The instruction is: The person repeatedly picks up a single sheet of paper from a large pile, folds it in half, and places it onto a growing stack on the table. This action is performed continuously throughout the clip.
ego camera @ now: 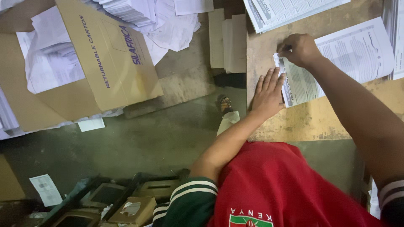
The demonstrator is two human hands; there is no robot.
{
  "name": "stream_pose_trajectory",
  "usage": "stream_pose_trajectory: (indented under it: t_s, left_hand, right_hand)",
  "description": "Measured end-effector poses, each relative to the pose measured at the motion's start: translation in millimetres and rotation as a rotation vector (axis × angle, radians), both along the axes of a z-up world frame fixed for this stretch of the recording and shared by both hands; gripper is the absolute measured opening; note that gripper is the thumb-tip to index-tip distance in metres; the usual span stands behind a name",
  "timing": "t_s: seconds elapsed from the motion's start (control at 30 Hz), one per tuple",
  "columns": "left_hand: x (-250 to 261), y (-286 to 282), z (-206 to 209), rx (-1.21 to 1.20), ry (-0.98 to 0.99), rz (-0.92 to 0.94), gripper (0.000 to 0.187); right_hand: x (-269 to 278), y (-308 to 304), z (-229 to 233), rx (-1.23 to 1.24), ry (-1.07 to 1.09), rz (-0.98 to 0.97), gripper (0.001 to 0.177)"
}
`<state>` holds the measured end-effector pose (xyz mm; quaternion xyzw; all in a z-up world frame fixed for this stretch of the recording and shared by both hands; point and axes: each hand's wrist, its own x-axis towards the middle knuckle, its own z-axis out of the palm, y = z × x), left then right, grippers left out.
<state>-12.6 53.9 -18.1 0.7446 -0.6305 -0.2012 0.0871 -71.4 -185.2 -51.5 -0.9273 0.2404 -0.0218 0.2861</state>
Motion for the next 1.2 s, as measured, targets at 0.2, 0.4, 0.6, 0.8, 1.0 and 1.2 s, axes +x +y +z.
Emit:
stream_pose_trajectory:
  t_s: [0.2,0.4,0.6,0.8,1.0,1.2]
  left_hand:
    - [0,1,-1,-0.048,-0.021,0.026,0.134]
    - [0,0,-2,-0.027,-0.029,0.007,0.141]
    - [0,2,0,-0.045,-0.031,0.015,0.141]
    - [-1,2,-1,-0.142,0.003,0.083,0.14]
    - [0,1,3,-0.031,-0.08,0.018,0.141]
    - [0,0,-2,-0.073,-0.006,0.026,0.139]
  right_hand:
    - [5,5,12,0.046,-0.062,0.003,0.008]
    - [5,3,9,0.047,-0.022,-0.018,0.01]
    - [6,3,9,0.076,-0.06,-0.037,0.01]
    - [1,-3,-6,-0.041,-0.022,0.036,0.004]
    - [9,4,12,0.092,-0.033,-0.034,0.006]
    - [9,-2,-1,0.04,0.022,-0.014,0.007]
